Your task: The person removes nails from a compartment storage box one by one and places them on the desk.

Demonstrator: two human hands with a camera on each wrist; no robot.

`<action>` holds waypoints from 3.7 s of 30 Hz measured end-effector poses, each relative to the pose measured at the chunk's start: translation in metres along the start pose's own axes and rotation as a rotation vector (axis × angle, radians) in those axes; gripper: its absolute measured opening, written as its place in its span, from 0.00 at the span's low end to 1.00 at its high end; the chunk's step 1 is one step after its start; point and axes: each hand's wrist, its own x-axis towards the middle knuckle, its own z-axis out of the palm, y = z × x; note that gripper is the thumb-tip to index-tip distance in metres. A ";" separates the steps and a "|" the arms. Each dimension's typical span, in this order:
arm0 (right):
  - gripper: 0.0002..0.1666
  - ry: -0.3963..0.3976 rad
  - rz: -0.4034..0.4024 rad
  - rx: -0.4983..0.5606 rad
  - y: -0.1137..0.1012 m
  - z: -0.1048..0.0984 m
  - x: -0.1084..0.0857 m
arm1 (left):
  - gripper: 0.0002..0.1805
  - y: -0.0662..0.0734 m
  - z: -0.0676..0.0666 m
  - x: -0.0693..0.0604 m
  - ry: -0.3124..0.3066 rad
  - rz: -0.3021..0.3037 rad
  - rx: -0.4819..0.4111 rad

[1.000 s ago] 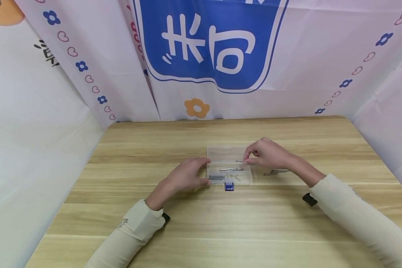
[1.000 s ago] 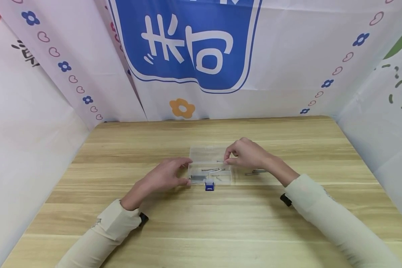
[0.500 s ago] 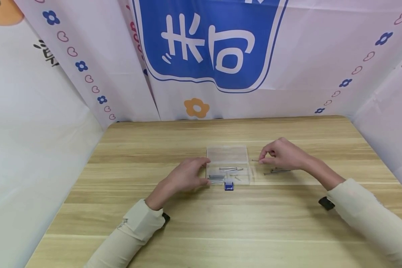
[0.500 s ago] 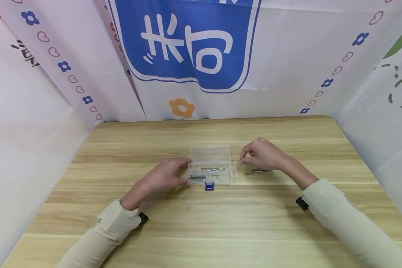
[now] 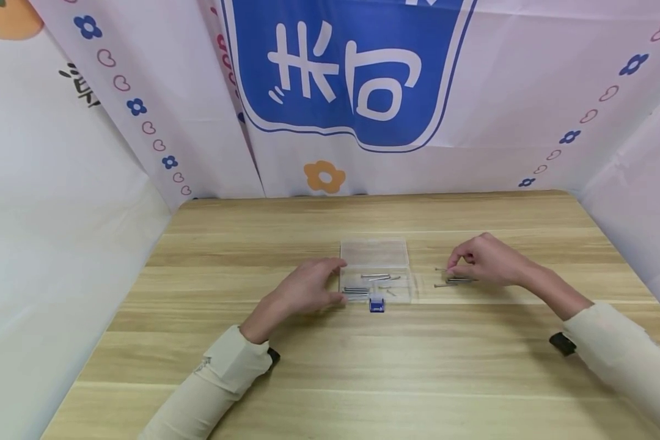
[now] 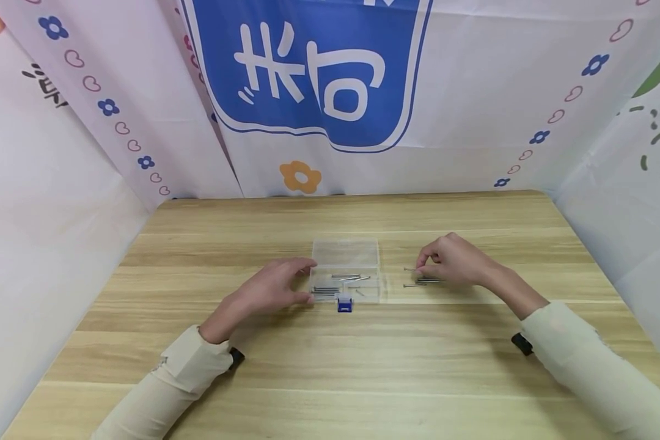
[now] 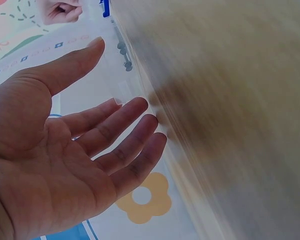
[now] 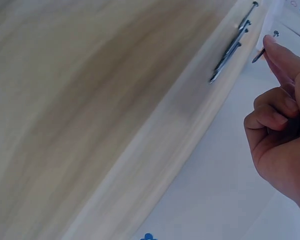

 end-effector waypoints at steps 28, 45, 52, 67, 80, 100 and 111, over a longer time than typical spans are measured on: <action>0.04 0.030 0.054 -0.025 0.022 -0.004 -0.024 | 0.39 0.000 0.000 0.001 -0.017 -0.005 0.003; 0.05 0.015 0.047 -0.047 0.029 -0.005 -0.025 | 0.40 0.001 0.000 0.000 -0.024 -0.015 -0.003; 0.06 0.007 0.059 -0.057 0.032 -0.005 -0.026 | 0.40 0.000 0.000 0.001 -0.018 -0.001 0.003; 0.03 0.007 0.046 -0.012 0.033 -0.004 -0.025 | 0.40 -0.001 0.002 0.002 -0.008 0.006 0.011; 0.04 0.009 0.045 0.008 0.010 0.001 -0.004 | 0.40 -0.003 0.003 0.001 -0.004 0.012 -0.002; 0.03 0.039 -0.080 0.050 -0.016 0.017 0.030 | 0.40 -0.002 0.001 0.001 -0.010 0.006 0.005; 0.03 0.032 -0.099 0.072 -0.034 0.032 0.050 | 0.40 -0.002 0.003 0.001 -0.004 0.007 -0.001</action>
